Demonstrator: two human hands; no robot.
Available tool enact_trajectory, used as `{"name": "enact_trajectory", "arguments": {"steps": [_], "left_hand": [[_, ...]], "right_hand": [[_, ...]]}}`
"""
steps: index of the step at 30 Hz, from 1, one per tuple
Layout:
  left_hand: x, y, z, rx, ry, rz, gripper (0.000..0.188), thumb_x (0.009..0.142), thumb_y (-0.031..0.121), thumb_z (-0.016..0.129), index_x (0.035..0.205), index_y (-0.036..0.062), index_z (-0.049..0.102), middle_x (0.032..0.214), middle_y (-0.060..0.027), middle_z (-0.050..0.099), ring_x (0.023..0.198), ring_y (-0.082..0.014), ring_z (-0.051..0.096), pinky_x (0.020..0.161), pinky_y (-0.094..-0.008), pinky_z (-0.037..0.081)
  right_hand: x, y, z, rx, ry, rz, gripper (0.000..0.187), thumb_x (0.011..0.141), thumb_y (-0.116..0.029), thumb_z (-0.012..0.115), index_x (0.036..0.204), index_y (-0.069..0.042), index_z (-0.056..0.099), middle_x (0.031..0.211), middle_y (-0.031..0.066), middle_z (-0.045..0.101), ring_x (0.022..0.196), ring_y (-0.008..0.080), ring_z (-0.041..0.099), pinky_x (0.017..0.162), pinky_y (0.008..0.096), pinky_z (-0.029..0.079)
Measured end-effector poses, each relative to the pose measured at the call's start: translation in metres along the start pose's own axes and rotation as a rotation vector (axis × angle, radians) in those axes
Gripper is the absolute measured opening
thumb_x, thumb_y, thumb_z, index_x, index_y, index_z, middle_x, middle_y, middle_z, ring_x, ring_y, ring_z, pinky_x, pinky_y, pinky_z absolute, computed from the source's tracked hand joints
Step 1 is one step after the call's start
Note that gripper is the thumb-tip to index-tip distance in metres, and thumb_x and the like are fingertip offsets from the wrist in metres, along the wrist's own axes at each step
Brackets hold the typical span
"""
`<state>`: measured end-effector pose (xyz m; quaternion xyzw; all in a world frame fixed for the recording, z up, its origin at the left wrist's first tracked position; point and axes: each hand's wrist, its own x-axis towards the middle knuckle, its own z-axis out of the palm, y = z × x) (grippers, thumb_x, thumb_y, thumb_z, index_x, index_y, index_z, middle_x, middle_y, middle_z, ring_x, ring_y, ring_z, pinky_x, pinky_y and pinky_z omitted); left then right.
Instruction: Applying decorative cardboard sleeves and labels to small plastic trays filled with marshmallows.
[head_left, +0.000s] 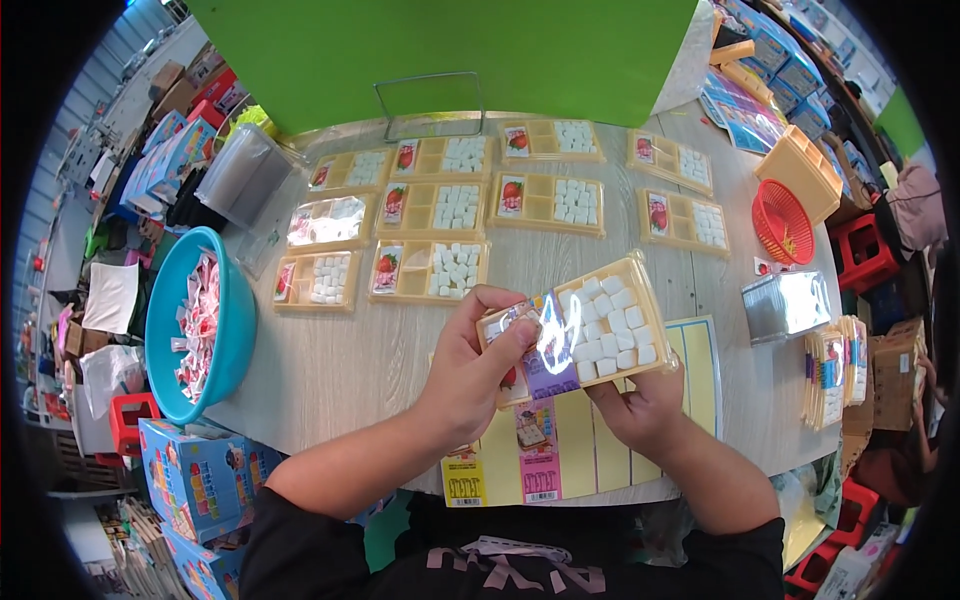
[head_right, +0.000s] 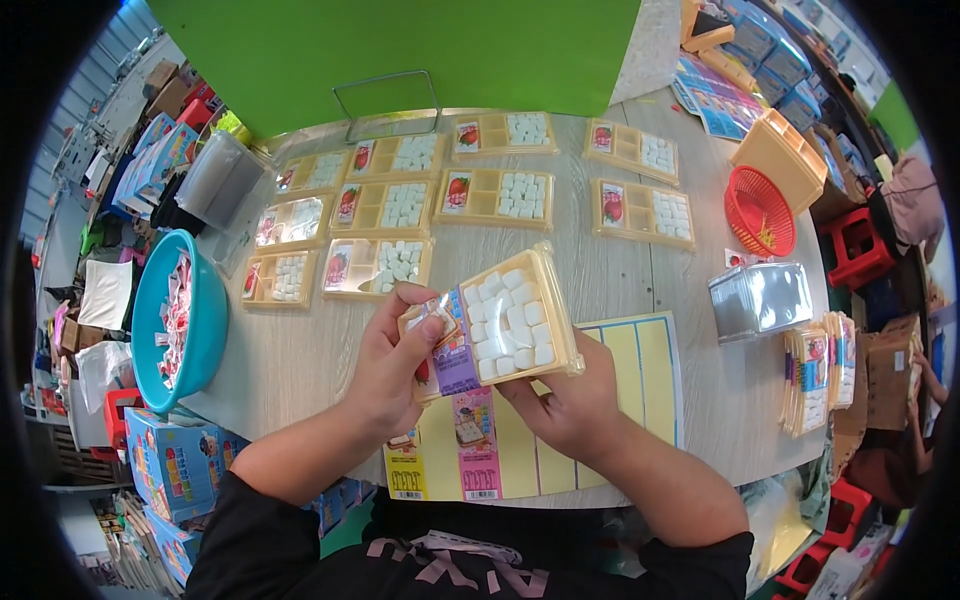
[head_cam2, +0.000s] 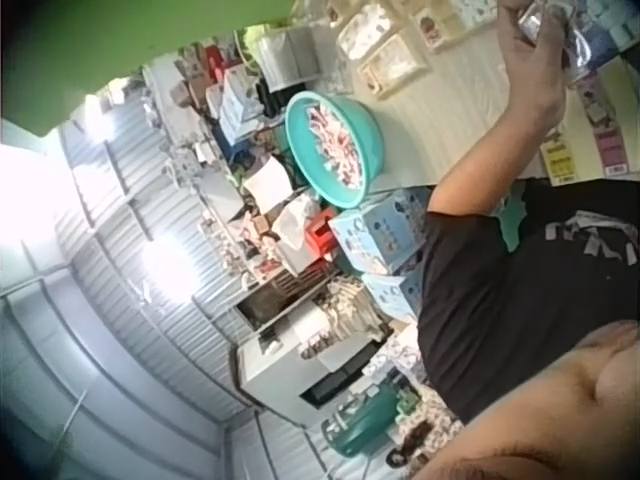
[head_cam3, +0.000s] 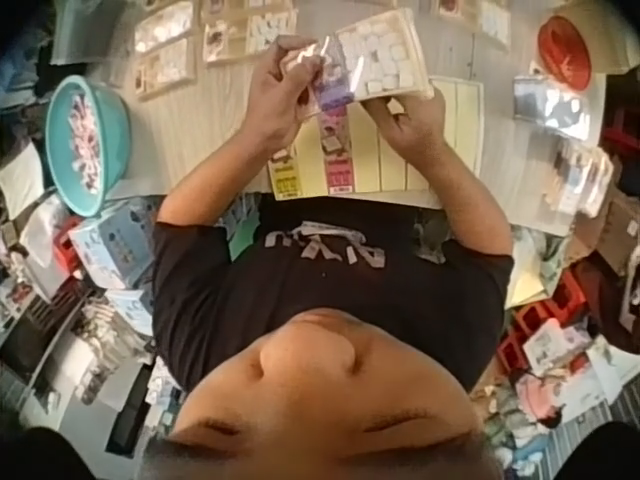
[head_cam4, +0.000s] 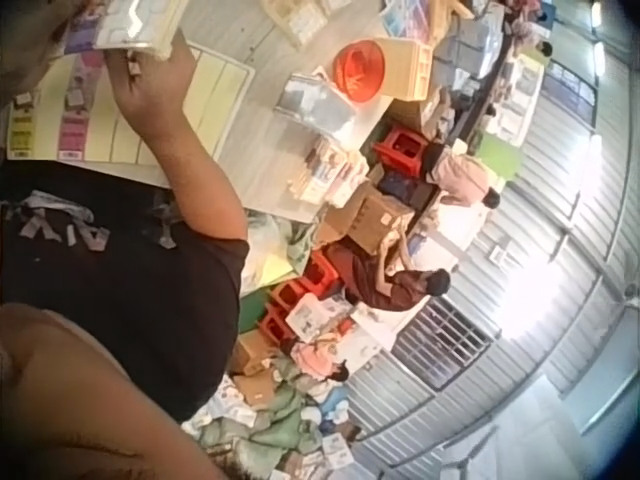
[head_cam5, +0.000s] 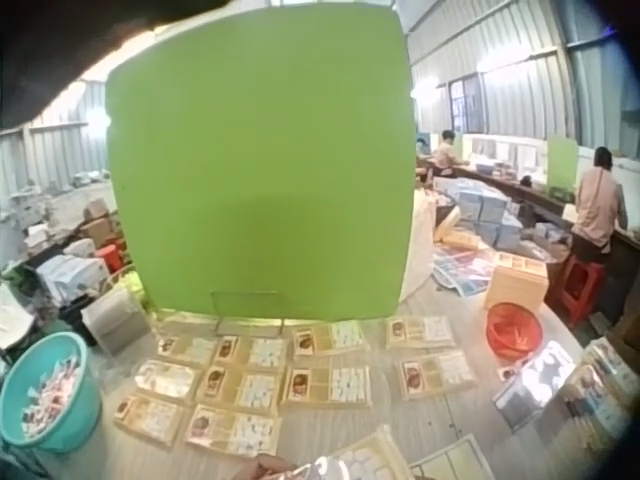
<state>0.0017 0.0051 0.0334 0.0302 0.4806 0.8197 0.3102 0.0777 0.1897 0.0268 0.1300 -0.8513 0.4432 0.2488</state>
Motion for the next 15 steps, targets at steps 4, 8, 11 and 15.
{"name": "enact_trajectory", "arguments": {"steps": [4, 8, 11, 15], "left_hand": [[0.004, -0.002, -0.009, 0.001, -0.035, -0.037, 0.020, 0.099, 0.013, 0.063, 0.115, 0.0077, 0.051, 0.099, -0.0035, 0.065, 0.081, -0.0059, 0.061, 0.071, -0.0218, 0.053], [0.003, -0.001, -0.005, -0.035, -0.039, -0.056, 0.019, 0.099, 0.012, 0.062, 0.115, 0.0085, 0.052, 0.099, -0.0031, 0.065, 0.080, -0.0050, 0.061, 0.066, -0.0204, 0.049], [0.002, -0.006, -0.007, 0.031, -0.108, -0.023, 0.020, 0.098, 0.011, 0.063, 0.115, 0.0092, 0.052, 0.097, -0.0018, 0.065, 0.078, -0.0038, 0.059, 0.062, -0.0186, 0.045], [0.006, -0.011, -0.003, 0.153, 0.000, 0.029, 0.022, 0.096, 0.011, 0.065, 0.116, 0.0098, 0.054, 0.089, 0.0023, 0.064, 0.071, -0.0022, 0.054, 0.058, -0.0170, 0.040]], "right_hand": [[0.002, -0.001, 0.000, -0.029, -0.013, -0.009, 0.024, 0.082, -0.012, 0.075, 0.105, -0.009, 0.072, 0.108, 0.0135, 0.070, 0.092, 0.0344, 0.069, 0.077, 0.0395, 0.056], [0.004, 0.000, 0.000, -0.058, -0.010, -0.045, 0.026, 0.079, -0.012, 0.077, 0.104, -0.009, 0.072, 0.106, 0.0133, 0.070, 0.091, 0.0336, 0.069, 0.077, 0.0388, 0.056], [-0.002, 0.005, 0.001, -0.040, 0.006, 0.058, 0.028, 0.074, -0.011, 0.079, 0.101, -0.009, 0.072, 0.103, 0.0121, 0.070, 0.089, 0.0329, 0.069, 0.075, 0.0385, 0.057], [-0.005, 0.021, 0.008, -0.027, 0.058, 0.103, 0.031, 0.068, -0.013, 0.082, 0.096, -0.008, 0.070, 0.094, 0.0106, 0.069, 0.085, 0.0323, 0.069, 0.072, 0.0394, 0.056]]}}
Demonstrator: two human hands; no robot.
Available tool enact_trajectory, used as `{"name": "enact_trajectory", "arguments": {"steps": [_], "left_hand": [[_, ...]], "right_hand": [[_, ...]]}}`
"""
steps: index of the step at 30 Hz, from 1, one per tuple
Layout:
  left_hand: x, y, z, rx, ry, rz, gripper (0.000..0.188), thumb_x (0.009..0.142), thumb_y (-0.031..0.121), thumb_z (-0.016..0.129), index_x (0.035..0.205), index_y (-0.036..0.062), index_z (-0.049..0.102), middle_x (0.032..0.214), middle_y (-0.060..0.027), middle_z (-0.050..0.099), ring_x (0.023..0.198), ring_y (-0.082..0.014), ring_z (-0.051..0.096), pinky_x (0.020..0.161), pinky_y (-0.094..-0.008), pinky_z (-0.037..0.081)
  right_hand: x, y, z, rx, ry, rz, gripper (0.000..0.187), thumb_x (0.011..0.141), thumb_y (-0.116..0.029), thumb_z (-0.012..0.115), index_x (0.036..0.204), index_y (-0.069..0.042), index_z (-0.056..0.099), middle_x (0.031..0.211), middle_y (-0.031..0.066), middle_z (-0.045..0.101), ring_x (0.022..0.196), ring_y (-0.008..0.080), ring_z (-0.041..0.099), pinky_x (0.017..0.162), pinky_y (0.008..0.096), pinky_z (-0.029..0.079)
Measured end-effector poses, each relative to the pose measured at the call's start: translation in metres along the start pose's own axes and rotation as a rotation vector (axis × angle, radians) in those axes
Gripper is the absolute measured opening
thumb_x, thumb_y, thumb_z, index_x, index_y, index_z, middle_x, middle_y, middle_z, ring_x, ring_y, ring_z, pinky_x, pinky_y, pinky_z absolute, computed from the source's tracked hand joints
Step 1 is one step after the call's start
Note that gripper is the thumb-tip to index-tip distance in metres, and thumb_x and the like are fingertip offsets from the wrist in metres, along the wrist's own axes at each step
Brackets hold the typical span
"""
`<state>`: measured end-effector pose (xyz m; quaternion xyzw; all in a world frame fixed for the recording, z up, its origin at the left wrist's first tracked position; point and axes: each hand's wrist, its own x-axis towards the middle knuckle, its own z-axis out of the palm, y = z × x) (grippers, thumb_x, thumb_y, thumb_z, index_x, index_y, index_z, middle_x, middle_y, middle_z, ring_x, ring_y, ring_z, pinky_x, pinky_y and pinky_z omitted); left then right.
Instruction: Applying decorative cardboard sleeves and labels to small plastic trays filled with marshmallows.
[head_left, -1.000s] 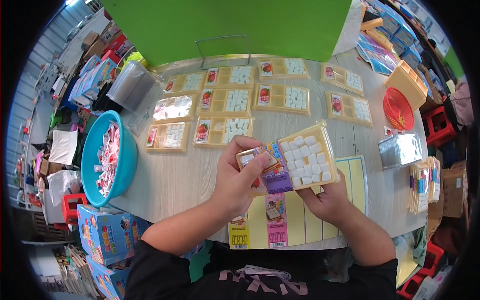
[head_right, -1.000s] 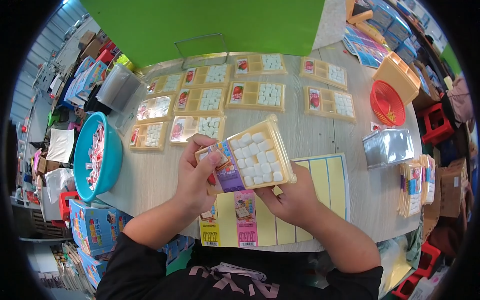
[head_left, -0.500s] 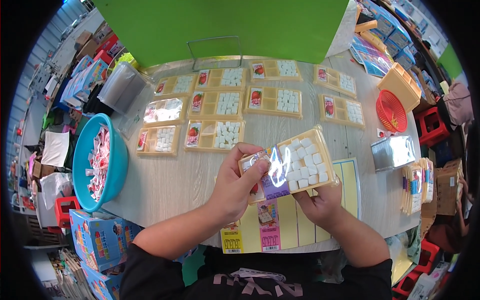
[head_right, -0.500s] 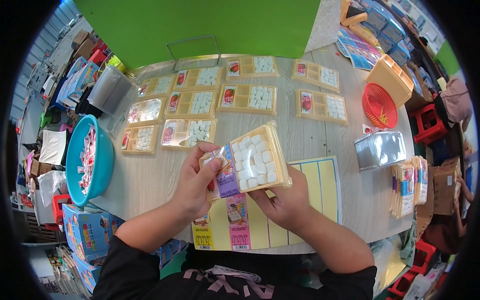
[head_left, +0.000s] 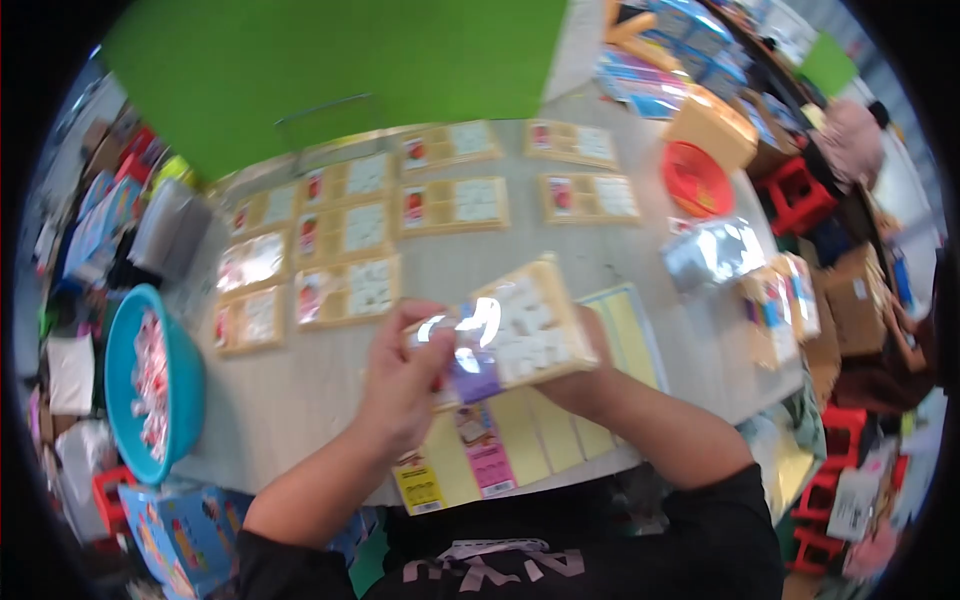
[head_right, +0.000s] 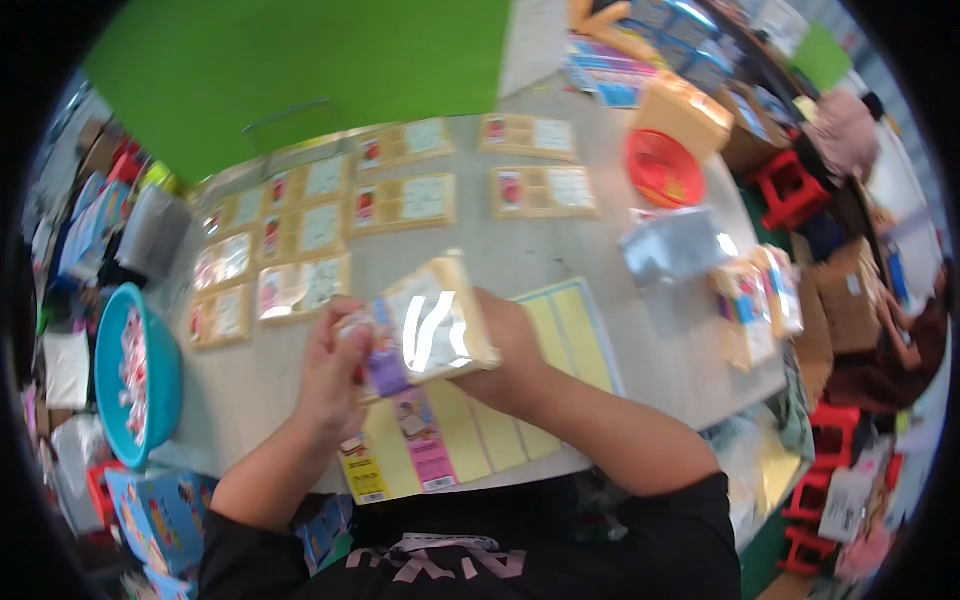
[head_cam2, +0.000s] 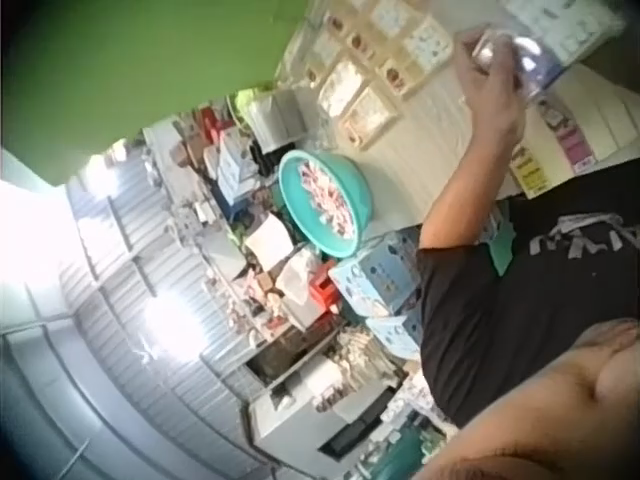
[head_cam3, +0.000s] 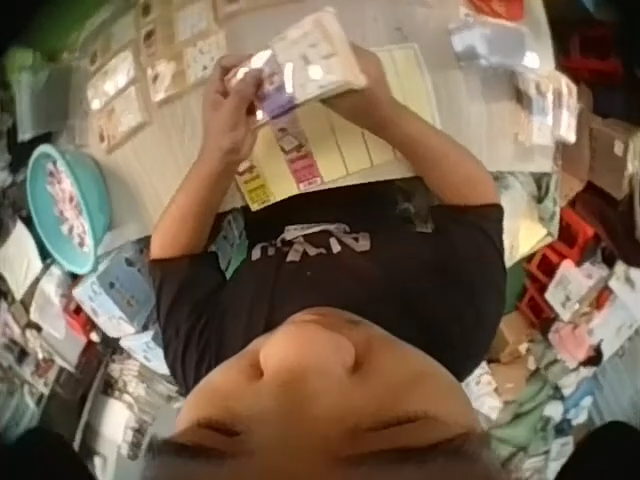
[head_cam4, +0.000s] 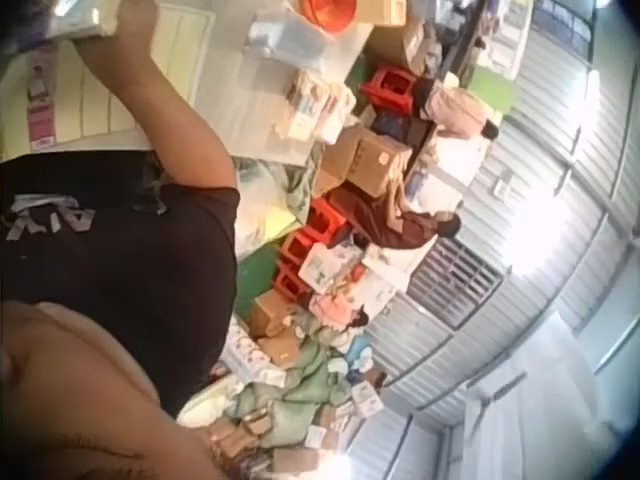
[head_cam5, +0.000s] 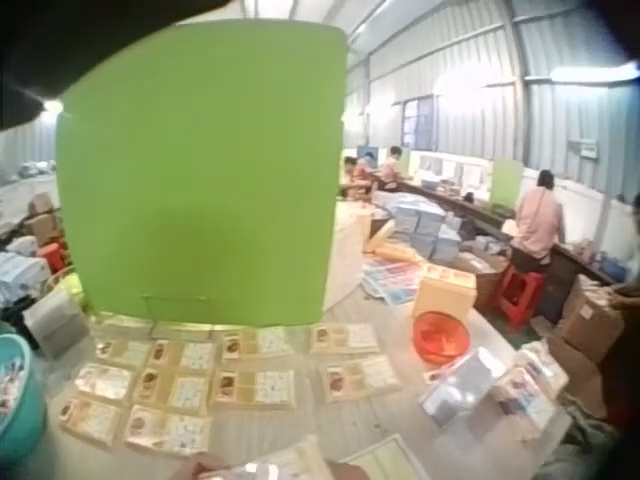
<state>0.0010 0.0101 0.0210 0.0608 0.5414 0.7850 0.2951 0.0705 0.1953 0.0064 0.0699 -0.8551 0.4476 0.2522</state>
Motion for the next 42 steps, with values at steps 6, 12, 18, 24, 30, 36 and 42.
{"name": "enact_trajectory", "arguments": {"steps": [6, 12, 18, 24, 30, 36, 42], "left_hand": [[0.012, 0.009, -0.022, -0.023, 0.036, 0.088, 0.022, 0.096, 0.010, 0.064, 0.116, 0.0104, 0.055, 0.083, 0.0037, 0.061, 0.066, -0.0010, 0.051, 0.056, -0.0163, 0.039], [0.013, 0.013, -0.013, -0.034, 0.062, 0.134, 0.021, 0.095, 0.010, 0.063, 0.114, 0.0078, 0.056, 0.089, 0.0020, 0.062, 0.070, -0.0015, 0.054, 0.059, -0.0158, 0.041], [0.006, 0.016, -0.016, 0.037, -0.068, 0.089, 0.020, 0.093, 0.009, 0.065, 0.111, 0.0081, 0.056, 0.088, 0.0022, 0.061, 0.069, -0.0015, 0.052, 0.058, -0.0162, 0.041], [0.008, 0.012, -0.014, 0.044, -0.109, 0.084, 0.024, 0.090, 0.009, 0.070, 0.108, 0.0098, 0.055, 0.087, 0.0032, 0.061, 0.069, -0.0013, 0.052, 0.057, -0.0168, 0.040], [0.002, 0.022, -0.003, 0.083, -0.144, 0.023, 0.026, 0.091, 0.009, 0.068, 0.111, 0.0093, 0.051, 0.089, -0.0008, 0.064, 0.074, -0.0055, 0.059, 0.064, -0.0206, 0.048], [0.005, 0.023, -0.008, -0.041, -0.217, -0.073, 0.037, 0.090, 0.005, 0.070, 0.120, 0.0092, 0.048, 0.095, -0.0057, 0.068, 0.087, -0.0120, 0.068, 0.075, -0.0273, 0.058], [0.004, 0.021, -0.014, -0.120, -0.211, -0.031, 0.046, 0.089, -0.001, 0.069, 0.126, 0.0096, 0.044, 0.097, -0.0073, 0.068, 0.089, -0.0143, 0.069, 0.076, -0.0307, 0.060]], "right_hand": [[0.024, -0.013, -0.029, -0.125, 0.007, 0.013, 0.022, 0.079, -0.012, 0.075, 0.098, -0.008, 0.065, 0.088, 0.0092, 0.066, 0.078, 0.0282, 0.067, 0.070, 0.0372, 0.055], [0.038, -0.047, -0.081, -0.270, 0.055, 0.009, 0.011, 0.088, -0.011, 0.066, 0.098, -0.006, 0.063, 0.086, 0.0077, 0.064, 0.074, 0.0228, 0.065, 0.065, 0.0328, 0.052], [0.030, -0.080, -0.090, -0.528, -0.172, -0.269, 0.021, 0.087, -0.020, 0.070, 0.103, -0.008, 0.064, 0.101, 0.0080, 0.062, 0.092, 0.0287, 0.061, 0.082, 0.0403, 0.048], [0.010, -0.081, -0.084, -0.500, -0.229, -0.162, 0.050, 0.083, -0.032, 0.076, 0.124, -0.010, 0.058, 0.123, 0.0123, 0.056, 0.111, 0.0345, 0.055, 0.096, 0.0444, 0.043], [0.003, -0.073, -0.072, -0.506, -0.252, -0.110, 0.055, 0.082, -0.032, 0.079, 0.127, -0.008, 0.057, 0.134, 0.0167, 0.048, 0.120, 0.0372, 0.052, 0.101, 0.0443, 0.044], [0.004, -0.074, -0.066, -0.363, -0.183, -0.123, 0.048, 0.080, -0.022, 0.080, 0.122, -0.007, 0.060, 0.129, 0.0185, 0.050, 0.112, 0.0364, 0.057, 0.093, 0.0404, 0.051], [-0.001, -0.073, -0.060, -0.473, -0.211, -0.146, 0.051, 0.080, -0.024, 0.081, 0.123, -0.007, 0.060, 0.130, 0.0185, 0.051, 0.121, 0.0368, 0.054, 0.099, 0.0426, 0.047]]}}
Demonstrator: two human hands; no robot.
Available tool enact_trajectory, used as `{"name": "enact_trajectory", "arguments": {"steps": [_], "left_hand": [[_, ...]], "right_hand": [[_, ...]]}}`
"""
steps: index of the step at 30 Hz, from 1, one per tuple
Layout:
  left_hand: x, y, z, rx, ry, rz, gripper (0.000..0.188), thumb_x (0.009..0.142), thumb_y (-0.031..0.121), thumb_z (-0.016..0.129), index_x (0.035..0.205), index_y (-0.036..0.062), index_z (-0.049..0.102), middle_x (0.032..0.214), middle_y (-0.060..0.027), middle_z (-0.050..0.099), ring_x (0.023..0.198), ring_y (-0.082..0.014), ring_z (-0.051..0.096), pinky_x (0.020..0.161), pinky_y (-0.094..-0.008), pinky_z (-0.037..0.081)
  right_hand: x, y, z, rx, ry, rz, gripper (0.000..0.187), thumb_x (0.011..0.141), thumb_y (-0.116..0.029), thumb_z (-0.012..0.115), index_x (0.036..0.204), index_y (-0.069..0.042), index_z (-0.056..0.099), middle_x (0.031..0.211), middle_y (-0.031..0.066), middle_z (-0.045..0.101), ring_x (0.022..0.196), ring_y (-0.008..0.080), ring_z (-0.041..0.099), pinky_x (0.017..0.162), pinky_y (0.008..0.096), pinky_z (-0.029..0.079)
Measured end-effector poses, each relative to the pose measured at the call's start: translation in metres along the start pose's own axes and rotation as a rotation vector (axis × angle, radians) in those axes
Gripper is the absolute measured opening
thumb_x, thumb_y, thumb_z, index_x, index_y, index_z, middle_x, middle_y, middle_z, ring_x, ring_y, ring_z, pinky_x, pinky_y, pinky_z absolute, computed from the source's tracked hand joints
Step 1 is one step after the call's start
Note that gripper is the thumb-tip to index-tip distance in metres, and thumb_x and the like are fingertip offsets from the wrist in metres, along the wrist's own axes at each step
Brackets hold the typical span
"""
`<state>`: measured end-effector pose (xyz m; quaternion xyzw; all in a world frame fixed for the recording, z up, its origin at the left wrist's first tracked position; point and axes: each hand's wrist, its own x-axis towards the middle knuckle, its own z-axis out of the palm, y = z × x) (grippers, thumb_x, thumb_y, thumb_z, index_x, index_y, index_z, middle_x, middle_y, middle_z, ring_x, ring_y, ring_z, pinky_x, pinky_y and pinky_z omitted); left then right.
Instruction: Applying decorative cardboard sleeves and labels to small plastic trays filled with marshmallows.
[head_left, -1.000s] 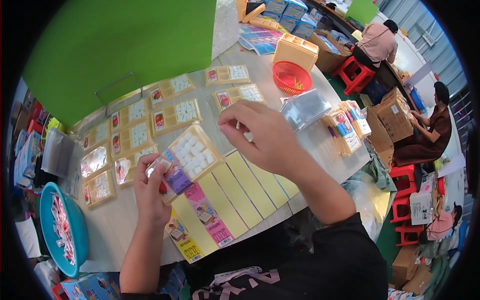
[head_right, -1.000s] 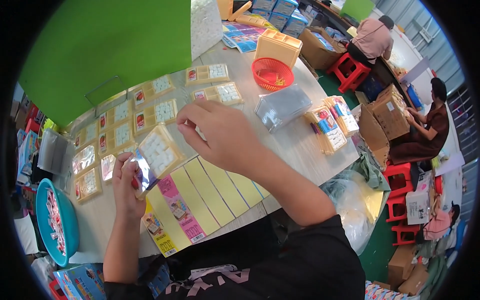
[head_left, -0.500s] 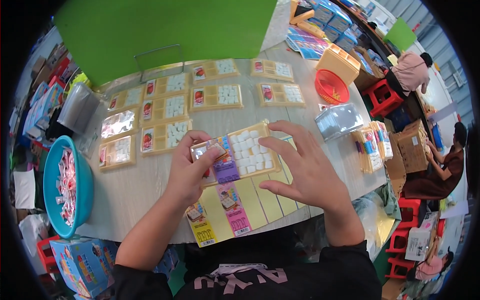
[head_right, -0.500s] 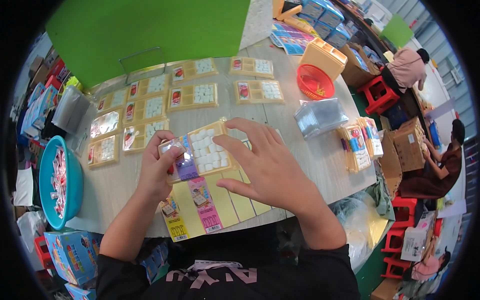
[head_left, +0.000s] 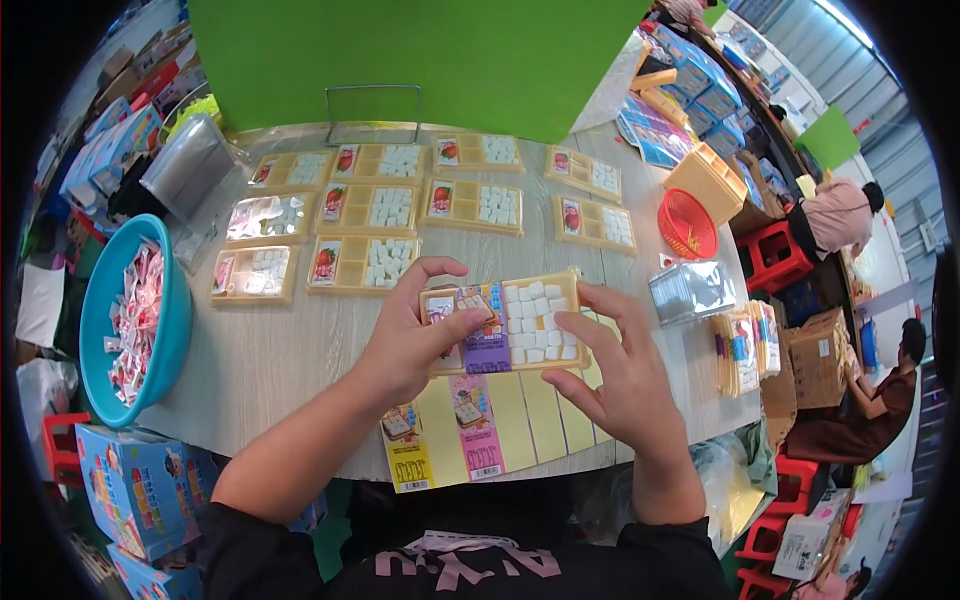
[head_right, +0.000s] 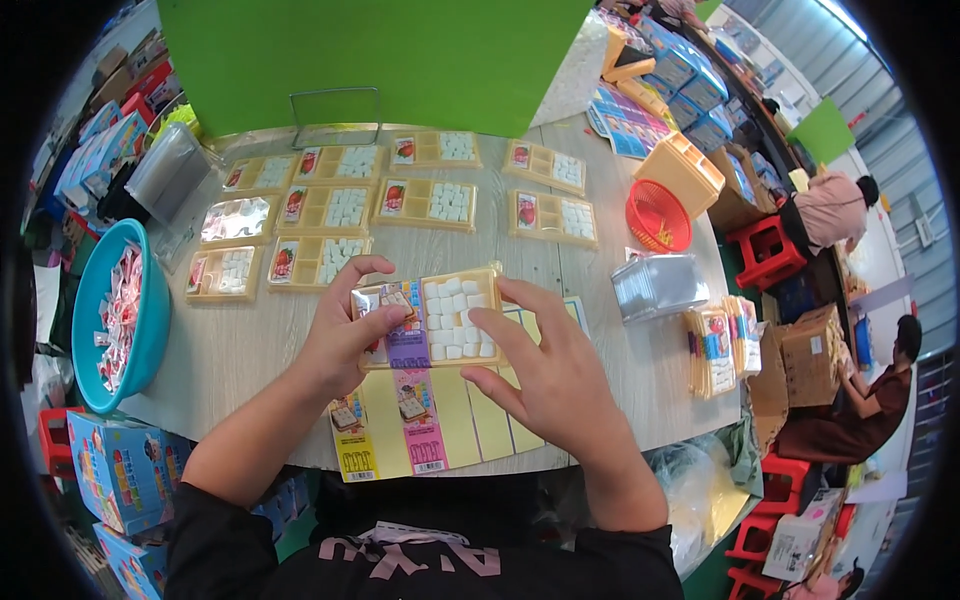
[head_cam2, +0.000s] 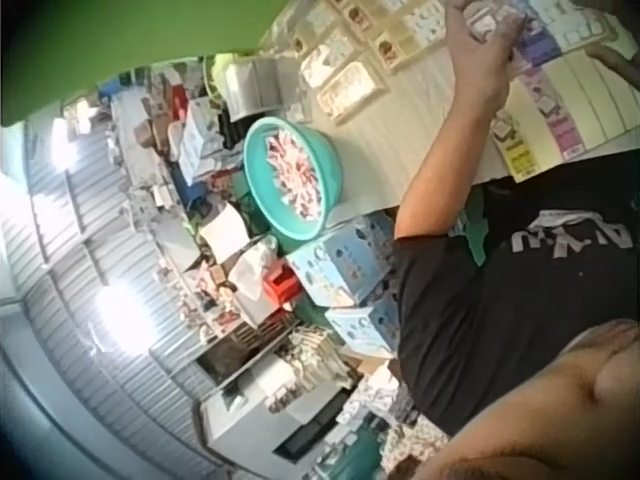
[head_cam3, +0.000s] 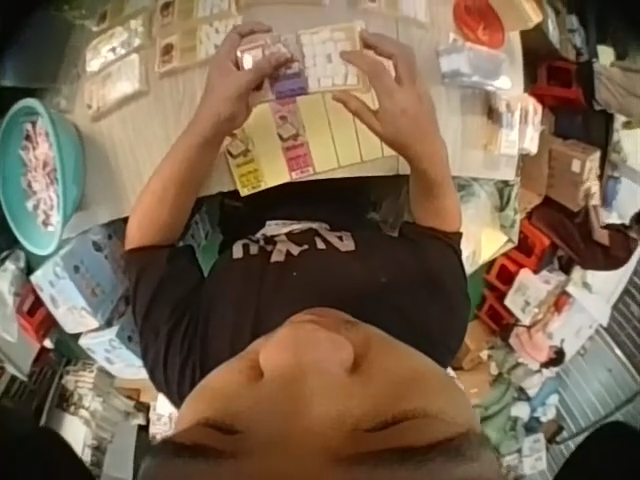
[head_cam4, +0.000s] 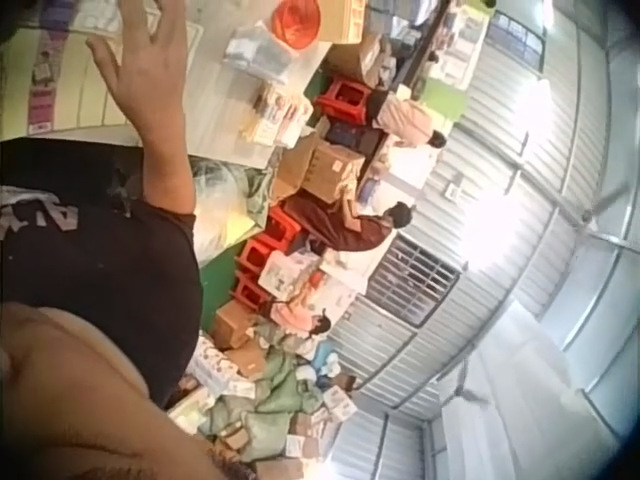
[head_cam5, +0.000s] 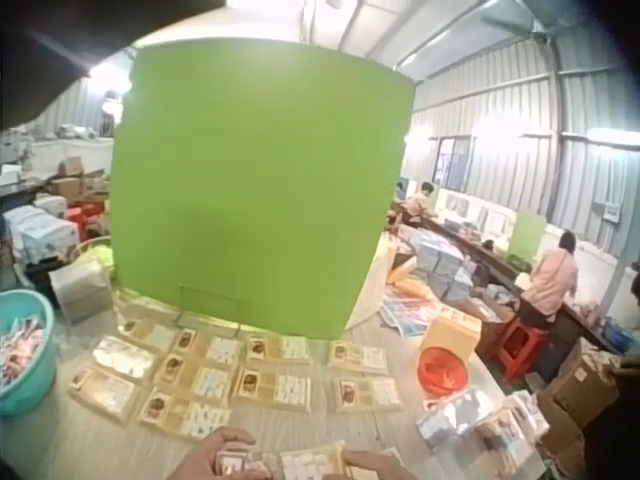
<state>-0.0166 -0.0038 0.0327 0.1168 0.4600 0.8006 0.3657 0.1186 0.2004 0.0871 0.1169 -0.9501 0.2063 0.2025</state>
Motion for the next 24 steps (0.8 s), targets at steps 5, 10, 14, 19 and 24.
{"name": "enact_trajectory", "arguments": {"steps": [5, 10, 14, 19, 24], "left_hand": [[-0.001, -0.003, 0.000, 0.036, 0.005, 0.059, 0.047, 0.089, 0.001, 0.072, 0.126, 0.0100, 0.044, 0.099, -0.0080, 0.067, 0.088, -0.0143, 0.069, 0.075, -0.0296, 0.060], [0.001, 0.002, -0.002, 0.143, 0.005, 0.045, 0.048, 0.088, 0.004, 0.074, 0.126, 0.0098, 0.044, 0.098, -0.0072, 0.066, 0.089, -0.0130, 0.068, 0.076, -0.0291, 0.060], [-0.001, 0.008, 0.002, 0.315, -0.025, 0.048, 0.050, 0.087, 0.004, 0.075, 0.126, 0.0094, 0.044, 0.099, -0.0067, 0.066, 0.089, -0.0113, 0.067, 0.076, -0.0264, 0.057], [-0.001, 0.003, 0.004, 0.389, -0.110, 0.084, 0.046, 0.092, 0.009, 0.070, 0.129, 0.0080, 0.044, 0.106, -0.0078, 0.064, 0.095, -0.0110, 0.065, 0.079, -0.0255, 0.055], [-0.001, 0.000, -0.006, -0.047, -0.194, 0.060, 0.045, 0.105, 0.036, 0.043, 0.139, 0.0073, 0.035, 0.115, -0.0126, 0.062, 0.098, -0.0201, 0.067, 0.078, -0.0295, 0.056]], "right_hand": [[-0.001, 0.000, 0.004, -0.003, 0.027, 0.027, 0.048, 0.080, -0.026, 0.082, 0.119, -0.008, 0.060, 0.132, 0.0184, 0.051, 0.119, 0.0374, 0.054, 0.097, 0.0437, 0.047], [0.004, -0.005, -0.006, -0.122, -0.053, 0.047, 0.050, 0.080, -0.032, 0.081, 0.119, -0.007, 0.060, 0.132, 0.0176, 0.050, 0.120, 0.0386, 0.052, 0.101, 0.0471, 0.043], [0.009, -0.007, -0.008, -0.276, 0.053, -0.028, 0.062, 0.079, -0.040, 0.078, 0.126, -0.007, 0.055, 0.133, 0.0160, 0.050, 0.122, 0.0392, 0.050, 0.104, 0.0494, 0.038], [0.016, -0.008, -0.012, -0.186, -0.231, -0.071, 0.068, 0.081, -0.044, 0.075, 0.132, -0.005, 0.052, 0.132, 0.0165, 0.052, 0.121, 0.0383, 0.050, 0.105, 0.0484, 0.037], [0.023, 0.006, -0.012, 0.004, -0.353, -0.038, 0.069, 0.083, -0.044, 0.073, 0.133, -0.003, 0.050, 0.130, 0.0176, 0.053, 0.120, 0.0362, 0.052, 0.107, 0.0458, 0.037]]}}
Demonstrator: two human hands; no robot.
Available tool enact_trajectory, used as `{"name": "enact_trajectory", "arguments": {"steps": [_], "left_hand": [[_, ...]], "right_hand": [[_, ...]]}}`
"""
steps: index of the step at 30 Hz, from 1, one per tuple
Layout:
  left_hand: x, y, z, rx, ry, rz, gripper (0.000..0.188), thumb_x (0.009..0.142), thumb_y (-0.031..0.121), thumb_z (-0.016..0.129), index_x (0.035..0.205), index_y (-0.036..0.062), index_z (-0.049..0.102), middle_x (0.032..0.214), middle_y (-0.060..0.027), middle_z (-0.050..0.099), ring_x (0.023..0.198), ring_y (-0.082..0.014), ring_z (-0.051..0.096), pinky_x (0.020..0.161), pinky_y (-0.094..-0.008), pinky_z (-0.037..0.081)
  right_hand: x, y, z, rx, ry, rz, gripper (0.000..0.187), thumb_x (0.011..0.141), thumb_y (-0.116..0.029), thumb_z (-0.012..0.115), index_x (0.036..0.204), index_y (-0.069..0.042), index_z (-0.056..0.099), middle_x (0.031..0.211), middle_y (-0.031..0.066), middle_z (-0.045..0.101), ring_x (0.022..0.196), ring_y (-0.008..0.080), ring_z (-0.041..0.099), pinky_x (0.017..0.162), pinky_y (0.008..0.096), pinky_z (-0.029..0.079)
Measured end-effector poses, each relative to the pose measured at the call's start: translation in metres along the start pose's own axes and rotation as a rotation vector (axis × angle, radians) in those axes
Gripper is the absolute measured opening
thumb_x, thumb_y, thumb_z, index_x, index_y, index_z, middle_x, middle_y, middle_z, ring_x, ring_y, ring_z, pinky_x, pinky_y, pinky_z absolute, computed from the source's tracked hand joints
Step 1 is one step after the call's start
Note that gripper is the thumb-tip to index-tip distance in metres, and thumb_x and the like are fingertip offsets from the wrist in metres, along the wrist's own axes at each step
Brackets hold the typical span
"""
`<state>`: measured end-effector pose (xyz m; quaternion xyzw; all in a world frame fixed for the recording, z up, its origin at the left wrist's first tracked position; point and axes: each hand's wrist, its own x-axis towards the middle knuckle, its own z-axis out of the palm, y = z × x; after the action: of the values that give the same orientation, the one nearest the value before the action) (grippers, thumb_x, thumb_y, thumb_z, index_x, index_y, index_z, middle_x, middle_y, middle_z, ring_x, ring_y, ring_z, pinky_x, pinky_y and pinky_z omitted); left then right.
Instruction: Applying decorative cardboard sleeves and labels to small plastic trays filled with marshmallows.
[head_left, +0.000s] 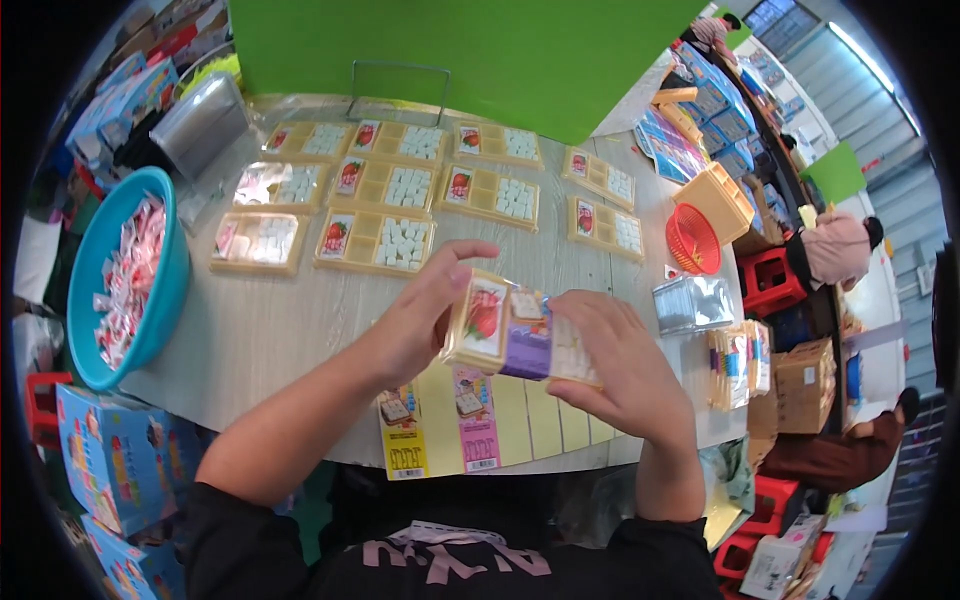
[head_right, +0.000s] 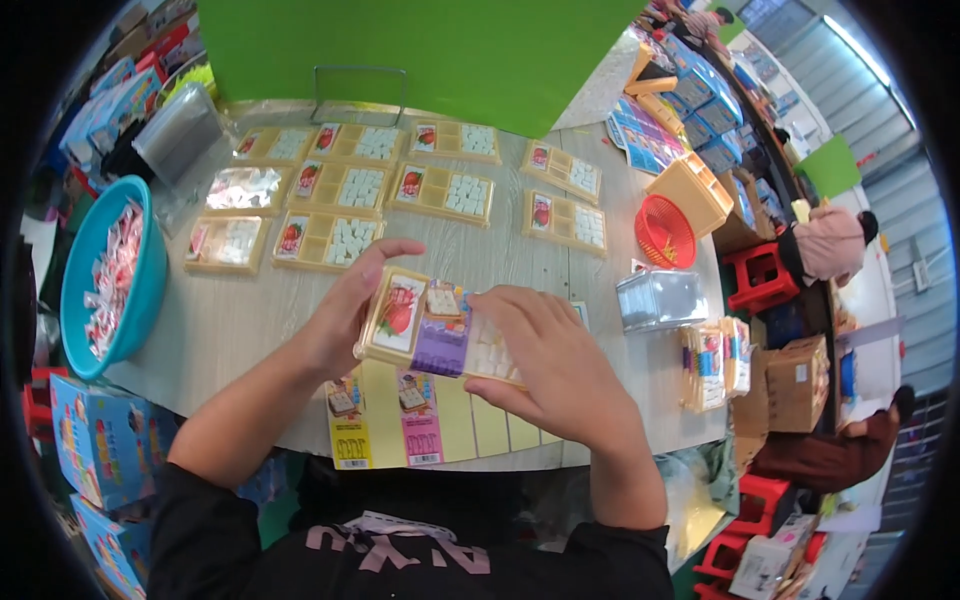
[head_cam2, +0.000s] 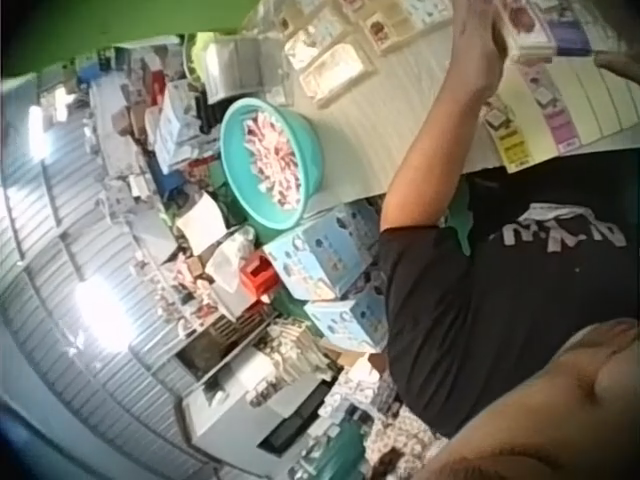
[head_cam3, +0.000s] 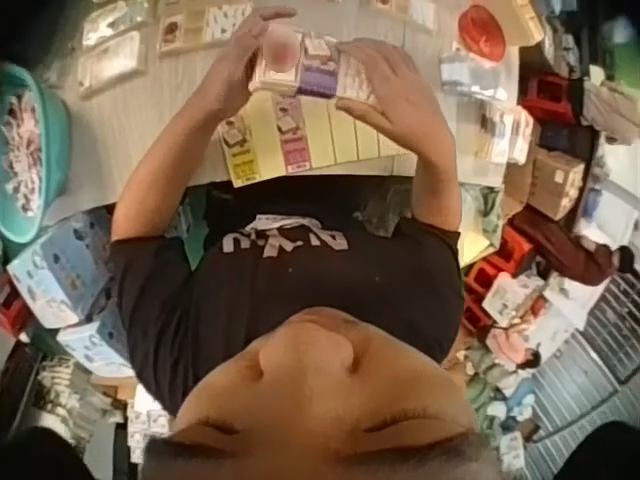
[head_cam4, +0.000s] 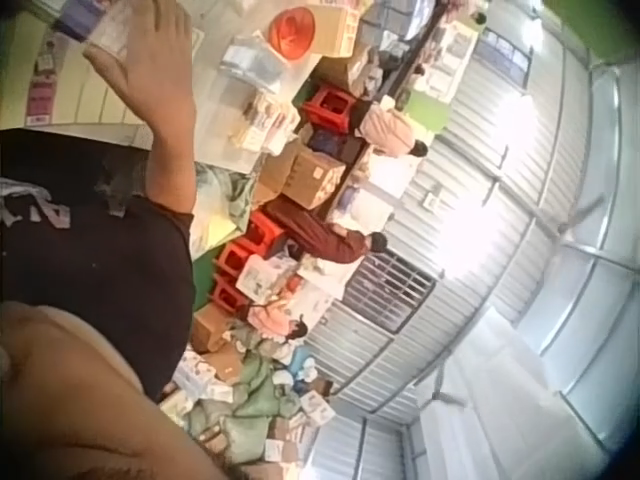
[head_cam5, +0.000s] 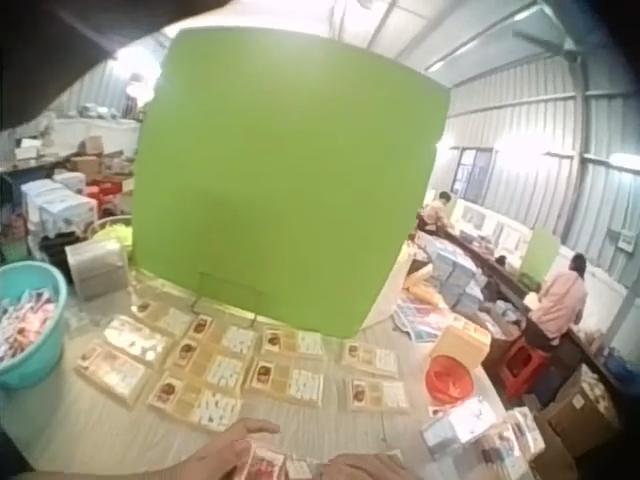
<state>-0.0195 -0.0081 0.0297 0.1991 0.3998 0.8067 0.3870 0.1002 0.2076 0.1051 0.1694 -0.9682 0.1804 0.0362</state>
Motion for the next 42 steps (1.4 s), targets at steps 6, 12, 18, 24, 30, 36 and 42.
{"name": "enact_trajectory", "arguments": {"steps": [6, 12, 18, 24, 30, 36, 42], "left_hand": [[-0.004, 0.015, 0.003, 0.142, -0.159, 0.001, 0.046, 0.106, 0.033, 0.039, 0.142, 0.0066, 0.029, 0.109, -0.0148, 0.063, 0.082, -0.0223, 0.069, 0.069, -0.0312, 0.056], [-0.011, 0.013, 0.001, 0.228, -0.171, 0.091, 0.038, 0.104, 0.026, 0.042, 0.136, 0.0064, 0.037, 0.098, -0.0112, 0.061, 0.073, -0.0163, 0.067, 0.064, -0.0263, 0.054], [-0.011, 0.013, 0.004, 0.270, -0.141, 0.163, 0.032, 0.099, 0.015, 0.053, 0.128, 0.0061, 0.042, 0.100, -0.0076, 0.058, 0.078, -0.0104, 0.061, 0.065, -0.0232, 0.049], [-0.008, 0.006, 0.011, 0.449, -0.053, 0.376, 0.053, 0.088, 0.029, 0.075, 0.127, 0.0036, 0.050, 0.108, -0.0073, 0.061, 0.092, -0.0110, 0.062, 0.067, -0.0244, 0.050], [-0.015, 0.015, 0.014, 0.290, -0.017, 0.207, 0.051, 0.090, 0.019, 0.074, 0.131, 0.0011, 0.049, 0.121, -0.0101, 0.063, 0.100, -0.0119, 0.064, 0.079, -0.0262, 0.054], [-0.016, 0.007, 0.016, 0.167, 0.074, 0.295, 0.046, 0.092, 0.012, 0.070, 0.130, -0.0020, 0.048, 0.122, -0.0101, 0.062, 0.108, -0.0137, 0.062, 0.091, -0.0314, 0.053], [-0.012, 0.003, 0.017, 0.392, 0.121, 0.330, 0.040, 0.091, 0.012, 0.068, 0.122, -0.0039, 0.050, 0.110, -0.0126, 0.066, 0.099, -0.0129, 0.064, 0.084, -0.0291, 0.054]], "right_hand": [[-0.007, 0.009, -0.024, 0.921, 0.094, 0.160, 0.086, 0.093, -0.054, 0.057, 0.143, 0.011, 0.034, 0.137, 0.0230, 0.051, 0.124, 0.0279, 0.052, 0.106, 0.0424, 0.038], [0.004, -0.003, -0.021, 1.134, 0.100, 0.218, 0.104, 0.088, -0.067, 0.057, 0.148, 0.011, 0.026, 0.137, 0.0283, 0.049, 0.120, 0.0361, 0.057, 0.099, 0.0484, 0.046], [0.007, 0.003, -0.011, 1.229, 0.023, 0.207, 0.104, 0.087, -0.070, 0.055, 0.148, 0.010, 0.026, 0.134, 0.0292, 0.051, 0.117, 0.0373, 0.059, 0.095, 0.0484, 0.051], [0.016, -0.015, 0.008, 1.420, -0.153, 0.279, 0.098, 0.091, -0.066, 0.053, 0.148, 0.010, 0.027, 0.136, 0.0288, 0.051, 0.121, 0.0401, 0.058, 0.096, 0.0497, 0.051], [0.007, -0.009, 0.020, 1.299, -0.115, 0.297, 0.087, 0.097, -0.059, 0.048, 0.148, 0.009, 0.030, 0.137, 0.0231, 0.052, 0.122, 0.0300, 0.059, 0.100, 0.0384, 0.047], [0.016, -0.012, 0.036, 0.777, 0.269, 0.230, 0.040, 0.094, -0.018, 0.064, 0.127, 0.002, 0.051, 0.108, 0.0110, 0.066, 0.094, 0.0165, 0.063, 0.086, 0.0314, 0.049], [0.019, -0.014, 0.036, 0.239, 0.440, 0.053, 0.045, 0.082, -0.010, 0.078, 0.121, 0.000, 0.058, 0.098, 0.0110, 0.067, 0.080, 0.0189, 0.065, 0.072, 0.0299, 0.053]]}}
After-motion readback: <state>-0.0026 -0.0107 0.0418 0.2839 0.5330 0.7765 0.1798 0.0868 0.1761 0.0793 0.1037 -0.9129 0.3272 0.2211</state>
